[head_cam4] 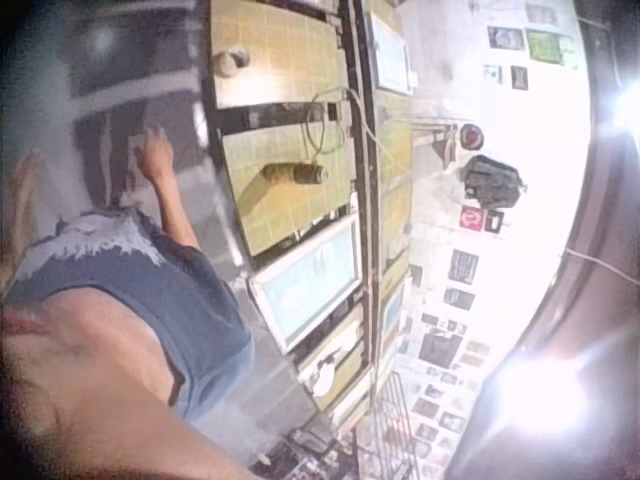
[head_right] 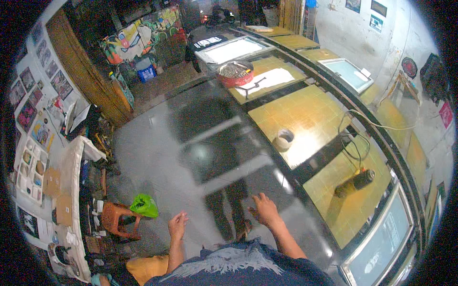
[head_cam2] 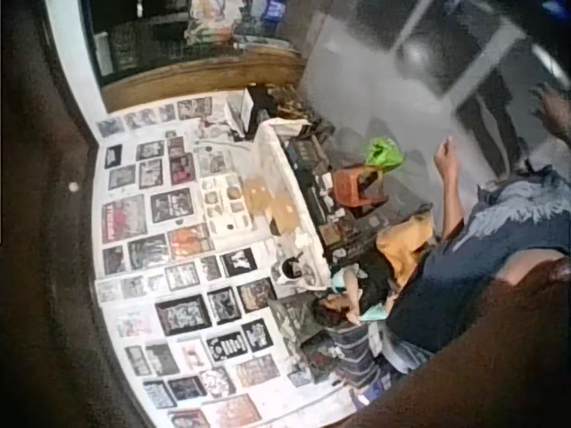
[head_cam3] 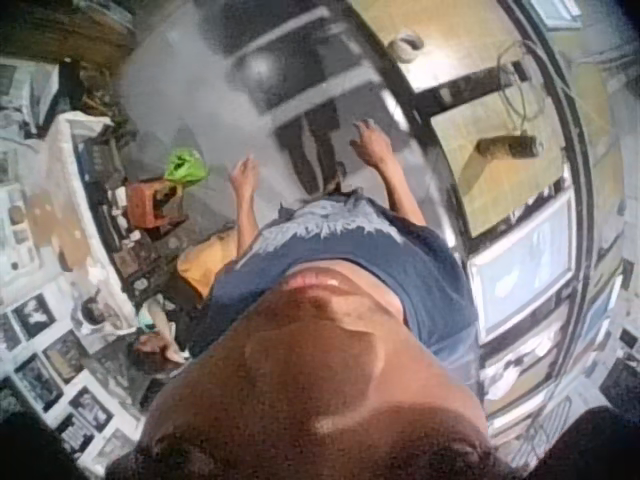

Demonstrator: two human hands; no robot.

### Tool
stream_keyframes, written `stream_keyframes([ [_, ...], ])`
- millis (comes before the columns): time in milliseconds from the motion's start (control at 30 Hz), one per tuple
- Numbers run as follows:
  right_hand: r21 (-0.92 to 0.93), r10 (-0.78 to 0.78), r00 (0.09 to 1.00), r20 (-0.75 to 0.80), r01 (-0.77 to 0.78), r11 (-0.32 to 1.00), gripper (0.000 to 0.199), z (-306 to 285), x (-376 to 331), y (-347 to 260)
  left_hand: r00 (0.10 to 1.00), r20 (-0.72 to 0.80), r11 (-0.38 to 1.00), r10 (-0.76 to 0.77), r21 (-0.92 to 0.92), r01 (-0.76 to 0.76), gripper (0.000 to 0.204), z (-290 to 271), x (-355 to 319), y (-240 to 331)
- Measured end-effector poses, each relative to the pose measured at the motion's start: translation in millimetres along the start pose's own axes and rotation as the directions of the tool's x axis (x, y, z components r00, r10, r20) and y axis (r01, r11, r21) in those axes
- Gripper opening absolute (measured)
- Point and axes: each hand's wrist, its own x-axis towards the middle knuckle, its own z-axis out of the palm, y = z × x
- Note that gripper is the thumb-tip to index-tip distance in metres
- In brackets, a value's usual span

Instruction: The person positions a screen printing frame on a workbench and secures it using metal clamps. They retrieve clamps from a bucket, place them on the frame edges, and tighten them with a wrench to hold the frame in place.

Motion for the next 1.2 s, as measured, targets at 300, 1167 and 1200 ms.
stream_keyframes([
  [300,0.038,-0.102,0.995,-0.018,0.102,0.994,0.047,-45,145,-11,0.977,0.173,0.979,0.126,0.135,-0.15,0.024,103,186,121],
  [1167,0.754,0.909,-0.332,-0.253,-0.656,-0.03,0.047,7,157,-122,0.398,0.852,-0.239,0.34,0.488,-0.84,0.032,760,540,443],
  [1200,0.771,0.894,-0.367,-0.255,-0.636,-0.041,0.047,13,150,-124,0.379,0.84,-0.214,0.388,0.482,-0.85,0.03,756,532,448],
])
